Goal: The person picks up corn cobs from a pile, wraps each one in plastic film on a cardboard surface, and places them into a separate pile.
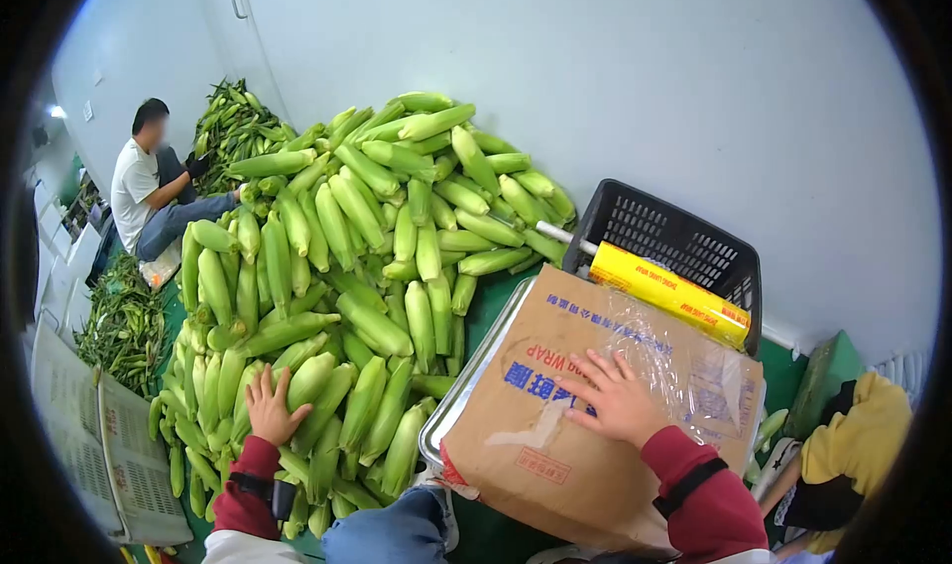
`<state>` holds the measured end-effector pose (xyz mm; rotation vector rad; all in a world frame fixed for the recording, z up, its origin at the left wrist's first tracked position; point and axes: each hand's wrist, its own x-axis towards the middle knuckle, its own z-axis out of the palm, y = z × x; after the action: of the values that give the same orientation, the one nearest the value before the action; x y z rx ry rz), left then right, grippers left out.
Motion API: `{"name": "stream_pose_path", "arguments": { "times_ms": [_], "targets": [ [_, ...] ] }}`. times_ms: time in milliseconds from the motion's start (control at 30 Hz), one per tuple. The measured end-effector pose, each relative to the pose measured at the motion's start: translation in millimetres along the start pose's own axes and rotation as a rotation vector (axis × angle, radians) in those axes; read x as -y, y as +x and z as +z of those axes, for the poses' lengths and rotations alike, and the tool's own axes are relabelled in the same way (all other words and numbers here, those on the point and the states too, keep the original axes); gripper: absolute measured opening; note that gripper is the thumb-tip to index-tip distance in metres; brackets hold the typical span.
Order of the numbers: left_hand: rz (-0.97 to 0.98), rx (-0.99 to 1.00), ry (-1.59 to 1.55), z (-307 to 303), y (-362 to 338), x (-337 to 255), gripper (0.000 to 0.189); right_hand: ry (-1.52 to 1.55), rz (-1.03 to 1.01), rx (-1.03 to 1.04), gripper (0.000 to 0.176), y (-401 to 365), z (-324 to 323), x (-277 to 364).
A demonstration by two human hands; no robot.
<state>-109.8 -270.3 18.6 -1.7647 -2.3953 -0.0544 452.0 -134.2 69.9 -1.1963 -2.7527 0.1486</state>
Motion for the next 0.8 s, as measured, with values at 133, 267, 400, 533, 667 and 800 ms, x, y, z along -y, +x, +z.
{"name": "stream_pose_path", "arguments": {
  "times_ms": [133,267,400,533,667,800],
  "targets": [
    [0.030,0.342,0.050,-51.3,37.8,-14.1,0.101,-0.001,-0.011,0.021,0.051,0.7,-0.9,-1.8],
    [0.345,0.284,-0.210,-82.7,117.5,-111.9,0.101,-0.028,-0.013,0.073,0.051,6.7,-6.9,-2.3],
    [0.356,0.630,-1.194,-7.2,215.6,-223.4,0.100,0.096,-0.047,0.119,0.049,27.7,-19.2,-16.1],
    [-0.153,1.054,-1.520,48.5,286.4,-315.8,0.096,0.104,-0.050,0.170,0.047,100.0,-73.5,-61.1],
    [-0.277,0.746,-1.834,134.5,327.2,-374.2,0.092,0.002,-0.094,0.042,0.046,199.3,-97.8,-151.6],
    [-0.467,0.710,-1.981,174.4,364.4,-393.0,0.088,0.211,0.260,-0.093,0.067,299.2,-98.5,-212.9]
  ]
}}
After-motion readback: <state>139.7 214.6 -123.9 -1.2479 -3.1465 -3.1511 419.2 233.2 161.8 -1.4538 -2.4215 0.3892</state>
